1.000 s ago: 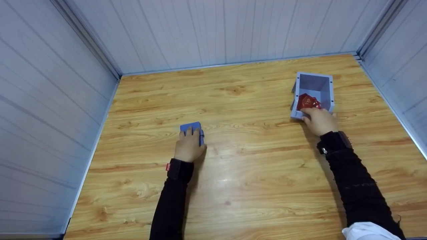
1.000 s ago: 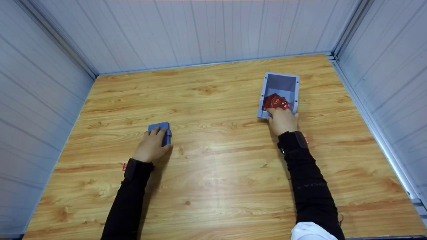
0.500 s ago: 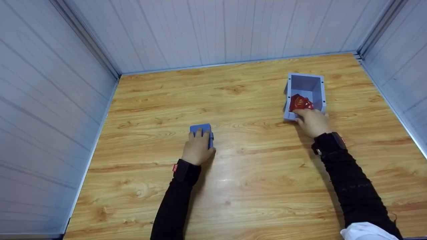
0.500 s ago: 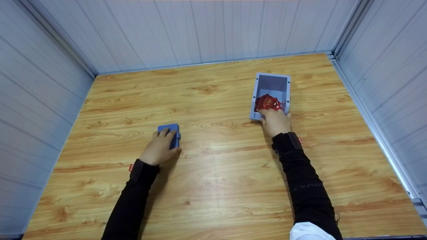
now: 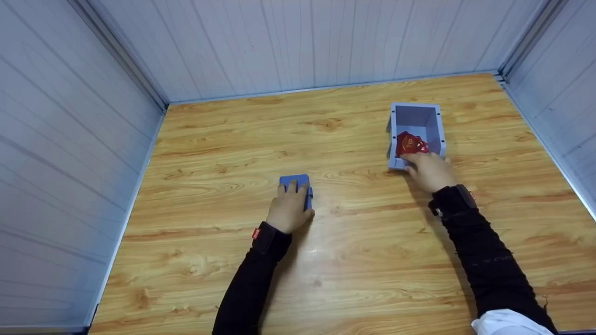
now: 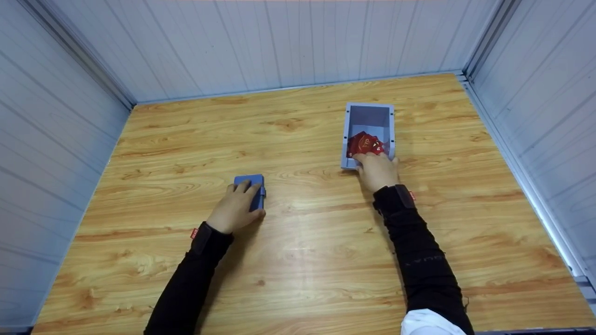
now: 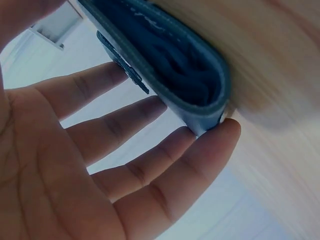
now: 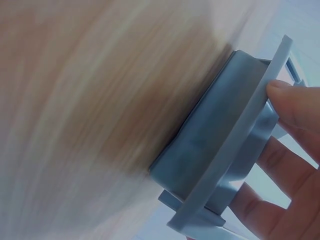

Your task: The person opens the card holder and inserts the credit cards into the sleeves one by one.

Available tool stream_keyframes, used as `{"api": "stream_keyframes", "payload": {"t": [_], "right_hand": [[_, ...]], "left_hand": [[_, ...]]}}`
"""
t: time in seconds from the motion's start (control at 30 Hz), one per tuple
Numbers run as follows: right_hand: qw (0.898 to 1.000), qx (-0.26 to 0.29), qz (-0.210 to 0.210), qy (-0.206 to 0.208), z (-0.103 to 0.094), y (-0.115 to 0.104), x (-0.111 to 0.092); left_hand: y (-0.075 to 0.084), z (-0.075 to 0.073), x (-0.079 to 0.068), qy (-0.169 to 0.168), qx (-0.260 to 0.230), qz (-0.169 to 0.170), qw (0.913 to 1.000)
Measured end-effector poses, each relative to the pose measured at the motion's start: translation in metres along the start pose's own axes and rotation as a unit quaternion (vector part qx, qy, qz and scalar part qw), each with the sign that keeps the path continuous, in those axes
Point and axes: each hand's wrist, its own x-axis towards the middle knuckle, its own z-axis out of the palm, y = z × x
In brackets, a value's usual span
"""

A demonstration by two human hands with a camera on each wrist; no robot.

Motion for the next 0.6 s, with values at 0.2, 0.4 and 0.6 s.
{"api": "stream_keyframes", "payload": {"t": [0.2,0.4,0.6], "right_hand": [[1.0,0.005,-0.006,-0.003,0.001,-0.003,-0.001],[1.0,0.007,-0.011,-0.01,0.001,-0.008,-0.004],[0.999,0.003,-0.032,-0.008,0.002,-0.013,-0.008]], "left_hand": [[0.01,0.003,0.002,-0.002,0.013,0.014,0.9998],[0.02,0.006,0.004,-0.006,0.021,0.02,0.9996],[0.029,0.008,0.003,0.0,0.034,0.033,0.9989]]}}
